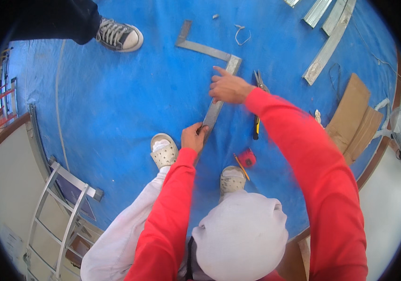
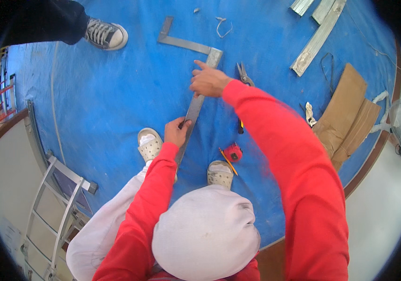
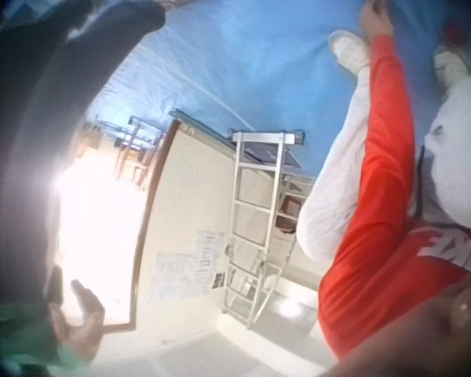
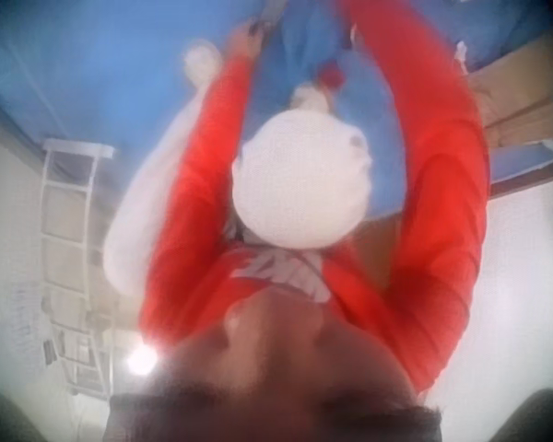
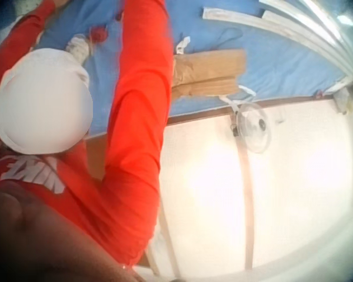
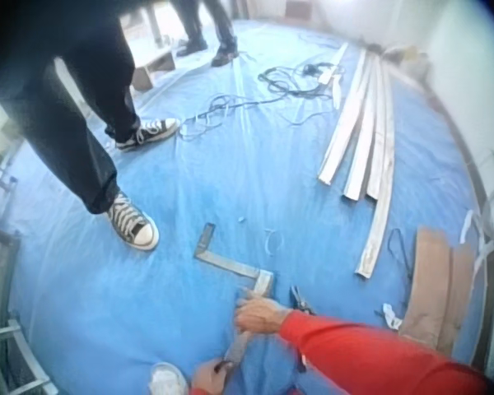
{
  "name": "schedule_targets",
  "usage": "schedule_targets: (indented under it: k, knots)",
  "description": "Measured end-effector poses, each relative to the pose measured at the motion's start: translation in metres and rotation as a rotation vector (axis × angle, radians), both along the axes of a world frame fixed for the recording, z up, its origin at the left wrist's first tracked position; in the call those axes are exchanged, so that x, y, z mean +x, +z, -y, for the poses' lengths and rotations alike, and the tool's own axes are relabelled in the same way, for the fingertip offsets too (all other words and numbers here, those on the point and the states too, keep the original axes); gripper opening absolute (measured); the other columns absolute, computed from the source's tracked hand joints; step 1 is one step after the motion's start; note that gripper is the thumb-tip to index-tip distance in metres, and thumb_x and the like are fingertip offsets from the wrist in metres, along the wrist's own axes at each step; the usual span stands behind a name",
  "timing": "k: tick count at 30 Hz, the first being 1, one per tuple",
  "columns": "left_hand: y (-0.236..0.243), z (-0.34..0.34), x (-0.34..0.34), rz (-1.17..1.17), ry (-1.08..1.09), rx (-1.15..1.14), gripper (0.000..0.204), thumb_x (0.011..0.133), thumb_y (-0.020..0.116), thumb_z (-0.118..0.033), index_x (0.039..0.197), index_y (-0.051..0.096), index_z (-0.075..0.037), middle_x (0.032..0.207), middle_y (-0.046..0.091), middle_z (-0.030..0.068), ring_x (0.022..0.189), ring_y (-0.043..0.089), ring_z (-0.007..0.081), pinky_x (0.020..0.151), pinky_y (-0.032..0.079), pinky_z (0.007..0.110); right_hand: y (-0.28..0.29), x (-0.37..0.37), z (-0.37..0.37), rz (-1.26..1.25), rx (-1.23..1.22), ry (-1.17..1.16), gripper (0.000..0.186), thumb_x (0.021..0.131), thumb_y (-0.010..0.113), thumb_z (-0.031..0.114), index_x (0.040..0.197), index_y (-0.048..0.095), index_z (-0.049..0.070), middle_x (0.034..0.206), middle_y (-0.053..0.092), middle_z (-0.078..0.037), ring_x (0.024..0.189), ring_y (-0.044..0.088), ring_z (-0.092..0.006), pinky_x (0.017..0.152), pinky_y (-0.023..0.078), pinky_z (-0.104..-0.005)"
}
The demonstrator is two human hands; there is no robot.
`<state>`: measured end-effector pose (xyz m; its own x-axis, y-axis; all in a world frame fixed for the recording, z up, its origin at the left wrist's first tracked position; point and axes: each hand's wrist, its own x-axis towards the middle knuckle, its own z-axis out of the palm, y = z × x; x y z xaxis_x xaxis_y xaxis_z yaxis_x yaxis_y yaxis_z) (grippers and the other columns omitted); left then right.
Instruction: The person sits on a blue tarp and uses tin snips to cut a metal strip into smaller pieces. They repeatedly position the strip, cut it, and adjust the pieces on the floor.
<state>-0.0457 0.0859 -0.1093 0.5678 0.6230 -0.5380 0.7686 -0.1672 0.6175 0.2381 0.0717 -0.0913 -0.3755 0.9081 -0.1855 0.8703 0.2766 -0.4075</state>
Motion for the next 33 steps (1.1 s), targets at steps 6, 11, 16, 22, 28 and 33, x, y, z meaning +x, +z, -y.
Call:
schedule_targets:
  k: [6, 11, 16, 22, 28, 33]
  knots:
    - [-0.006, 0.019, 0.003, 0.170, 0.377, -0.481, 0.035, 0.100, 0.072, -0.032, 0.104, 0.071, 0.002, 0.080, 0.071, 0.0096, 0.066, 0.065, 0.0171, 0.064, 0.054, 0.033, 0.002, 0.002, 0.004, -0.084, -0.108, -0.051, 0.036, 0.092, 0.069, 0.048, 0.092, 0.076, 0.013, 0.092, 0.072, -0.008, 0.104, 0.066, -0.0272, 0.104, 0.041, -0.0473]
    - [0.002, 0.020, 0.010, 0.145, 0.397, -0.530, 0.040, 0.097, 0.076, -0.037, 0.106, 0.069, 0.002, 0.079, 0.069, 0.0060, 0.068, 0.064, 0.0116, 0.062, 0.054, 0.028, 0.015, -0.010, -0.016, -0.204, 0.002, -0.427, 0.038, 0.090, 0.072, 0.042, 0.102, 0.072, 0.006, 0.112, 0.069, -0.015, 0.107, 0.064, -0.0336, 0.096, 0.047, -0.0468]
    - [0.002, 0.019, 0.012, 0.150, 0.424, -0.563, 0.041, 0.095, 0.080, -0.036, 0.104, 0.069, 0.003, 0.080, 0.069, 0.0064, 0.068, 0.064, 0.0118, 0.060, 0.053, 0.029, 0.008, -0.009, -0.066, -0.052, 0.500, -0.896, 0.029, 0.089, 0.074, 0.025, 0.110, 0.068, 0.005, 0.111, 0.065, -0.016, 0.108, 0.064, -0.0352, 0.092, 0.050, -0.0490]
    - [-0.008, 0.020, 0.010, 0.069, 0.380, -0.480, 0.039, 0.093, 0.082, -0.034, 0.102, 0.070, 0.003, 0.077, 0.070, 0.0057, 0.065, 0.064, 0.0108, 0.058, 0.052, 0.028, 0.045, -0.075, 0.046, -0.254, 0.207, -0.992, 0.025, 0.089, 0.075, 0.026, 0.102, 0.067, 0.006, 0.103, 0.062, -0.014, 0.098, 0.064, -0.0322, 0.080, 0.048, -0.0450]
    - [-0.007, 0.017, 0.011, 0.109, 0.412, -0.485, 0.037, 0.091, 0.085, -0.031, 0.097, 0.071, 0.003, 0.075, 0.071, 0.0059, 0.062, 0.064, 0.0102, 0.058, 0.051, 0.027, 0.064, -0.178, 0.220, -0.144, -0.313, -1.165, 0.057, 0.077, 0.088, 0.022, 0.126, 0.063, 0.007, 0.120, 0.053, -0.018, 0.115, 0.055, -0.0395, 0.094, 0.049, -0.0463]
    - [-0.008, 0.007, 0.011, 0.074, 0.374, -0.547, 0.036, 0.090, 0.086, -0.030, 0.097, 0.072, 0.002, 0.076, 0.073, 0.0066, 0.064, 0.067, 0.0103, 0.058, 0.053, 0.026, 0.046, -0.185, 0.235, -0.243, -0.463, -1.267, 0.064, 0.076, 0.086, 0.012, 0.134, 0.061, 0.006, 0.126, 0.051, -0.019, 0.118, 0.055, -0.0392, 0.099, 0.049, -0.0459]
